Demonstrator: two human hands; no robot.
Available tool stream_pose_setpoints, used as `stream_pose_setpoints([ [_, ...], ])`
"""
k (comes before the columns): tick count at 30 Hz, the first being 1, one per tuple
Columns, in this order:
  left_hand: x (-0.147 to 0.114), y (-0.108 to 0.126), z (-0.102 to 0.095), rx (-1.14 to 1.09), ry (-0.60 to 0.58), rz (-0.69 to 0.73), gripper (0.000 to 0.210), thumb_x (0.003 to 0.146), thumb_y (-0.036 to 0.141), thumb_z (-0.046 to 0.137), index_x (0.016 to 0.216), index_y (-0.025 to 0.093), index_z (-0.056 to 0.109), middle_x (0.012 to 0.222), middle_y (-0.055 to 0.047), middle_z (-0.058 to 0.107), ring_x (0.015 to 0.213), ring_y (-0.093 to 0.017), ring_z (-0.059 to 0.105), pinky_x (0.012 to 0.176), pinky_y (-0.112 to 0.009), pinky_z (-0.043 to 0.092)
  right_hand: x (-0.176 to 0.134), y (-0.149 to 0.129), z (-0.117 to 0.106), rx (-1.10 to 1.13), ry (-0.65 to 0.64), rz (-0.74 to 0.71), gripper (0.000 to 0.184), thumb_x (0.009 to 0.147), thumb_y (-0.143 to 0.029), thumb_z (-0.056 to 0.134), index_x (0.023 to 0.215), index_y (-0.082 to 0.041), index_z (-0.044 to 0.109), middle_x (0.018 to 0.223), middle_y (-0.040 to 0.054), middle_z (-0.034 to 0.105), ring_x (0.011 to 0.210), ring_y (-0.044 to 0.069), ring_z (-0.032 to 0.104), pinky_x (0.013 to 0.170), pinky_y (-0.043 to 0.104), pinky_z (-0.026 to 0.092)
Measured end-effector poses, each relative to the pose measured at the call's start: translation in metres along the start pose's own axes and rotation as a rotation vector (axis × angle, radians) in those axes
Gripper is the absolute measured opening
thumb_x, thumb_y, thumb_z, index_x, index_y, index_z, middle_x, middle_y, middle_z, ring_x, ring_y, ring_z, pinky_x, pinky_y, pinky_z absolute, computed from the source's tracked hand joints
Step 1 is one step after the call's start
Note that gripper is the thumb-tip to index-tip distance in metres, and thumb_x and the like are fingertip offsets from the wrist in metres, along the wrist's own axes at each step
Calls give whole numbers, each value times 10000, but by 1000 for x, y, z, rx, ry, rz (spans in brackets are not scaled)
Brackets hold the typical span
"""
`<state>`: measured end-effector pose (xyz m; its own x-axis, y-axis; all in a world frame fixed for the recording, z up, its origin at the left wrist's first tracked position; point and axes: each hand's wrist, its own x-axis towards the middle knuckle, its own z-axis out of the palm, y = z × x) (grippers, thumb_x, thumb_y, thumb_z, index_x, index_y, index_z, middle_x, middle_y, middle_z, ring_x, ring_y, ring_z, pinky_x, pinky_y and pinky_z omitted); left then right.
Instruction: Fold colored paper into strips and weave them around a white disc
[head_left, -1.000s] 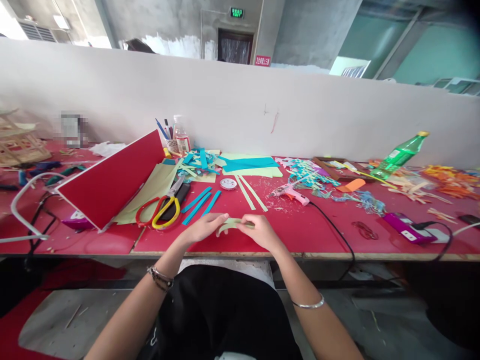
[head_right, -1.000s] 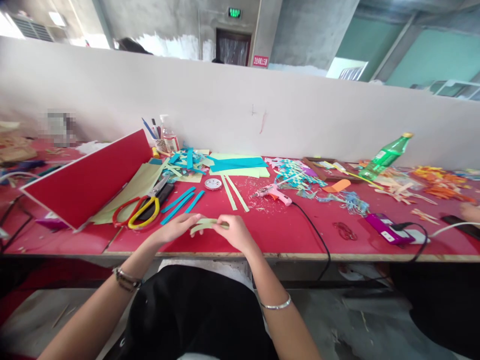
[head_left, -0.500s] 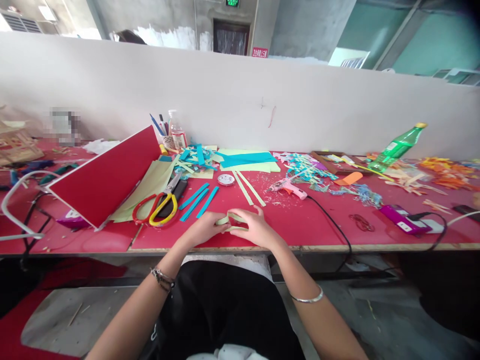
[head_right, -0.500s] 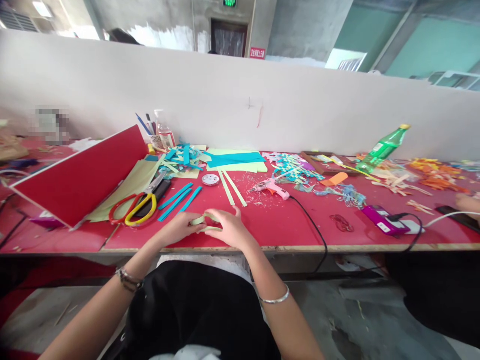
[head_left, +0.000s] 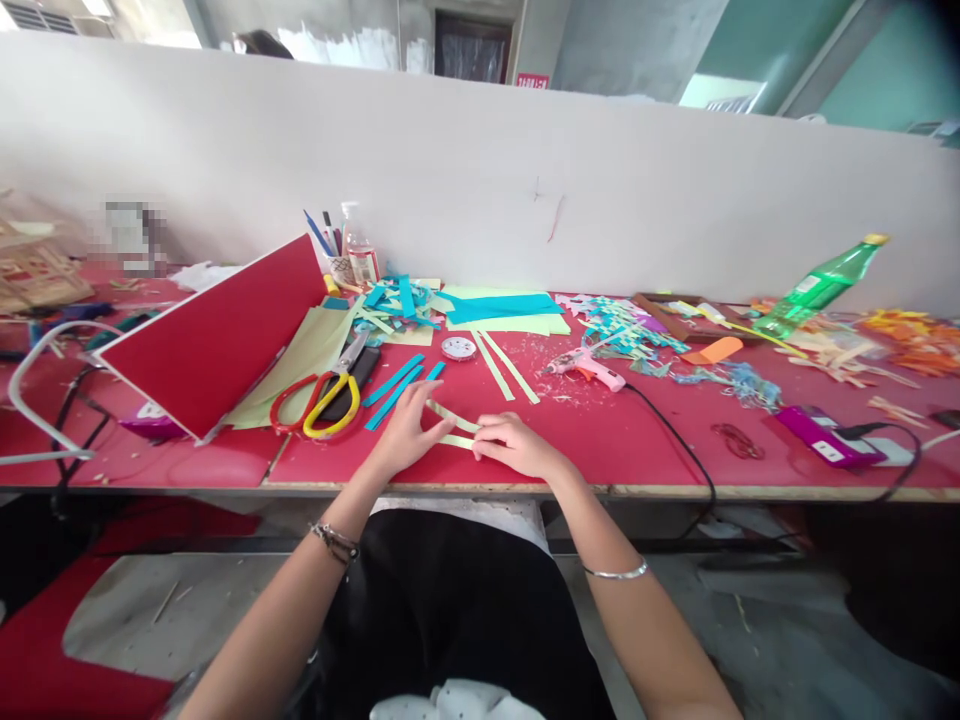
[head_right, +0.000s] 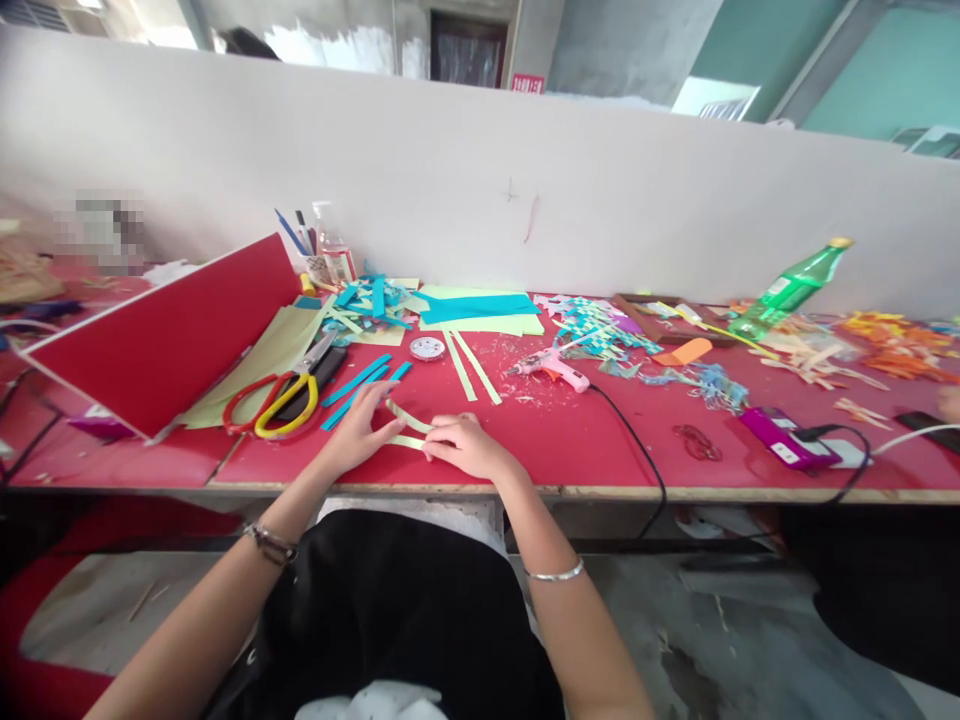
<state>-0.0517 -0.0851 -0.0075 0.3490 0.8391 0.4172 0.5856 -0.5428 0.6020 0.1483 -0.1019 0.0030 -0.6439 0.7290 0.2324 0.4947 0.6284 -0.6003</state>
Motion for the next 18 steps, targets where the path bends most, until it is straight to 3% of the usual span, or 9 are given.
stream_pose_setpoints([
  [4,-3,8,-1,193,-123,77,380,740,498,475,1007,238,544,1093,-50,544,1070,-227,429,955,-411,206,-2,3,1,44,2,9,297,835,-346,423,688,-165,606,675,2,506,611,94,480,602,222,348],
  [7,-5,12,-4,261,-132,69,347,716,515,498,853,208,586,923,-41,596,907,-210,504,890,-404,221,-4,1,5,44,56,73,278,819,-366,439,710,-166,598,665,-4,479,552,82,445,519,208,322],
  [11,-5,13,-8,209,-239,88,304,784,438,440,704,171,561,664,4,570,692,-143,508,761,-312,272,-5,-5,8,15,146,129,278,811,-378,442,664,-172,559,655,-10,472,535,79,418,506,209,305],
  [18,-2,11,-9,-18,-265,44,252,812,326,411,710,147,558,636,13,543,586,-99,462,592,-210,305,-7,-9,7,85,125,176,194,768,-370,507,750,-182,553,691,-11,522,562,89,440,520,208,334],
])
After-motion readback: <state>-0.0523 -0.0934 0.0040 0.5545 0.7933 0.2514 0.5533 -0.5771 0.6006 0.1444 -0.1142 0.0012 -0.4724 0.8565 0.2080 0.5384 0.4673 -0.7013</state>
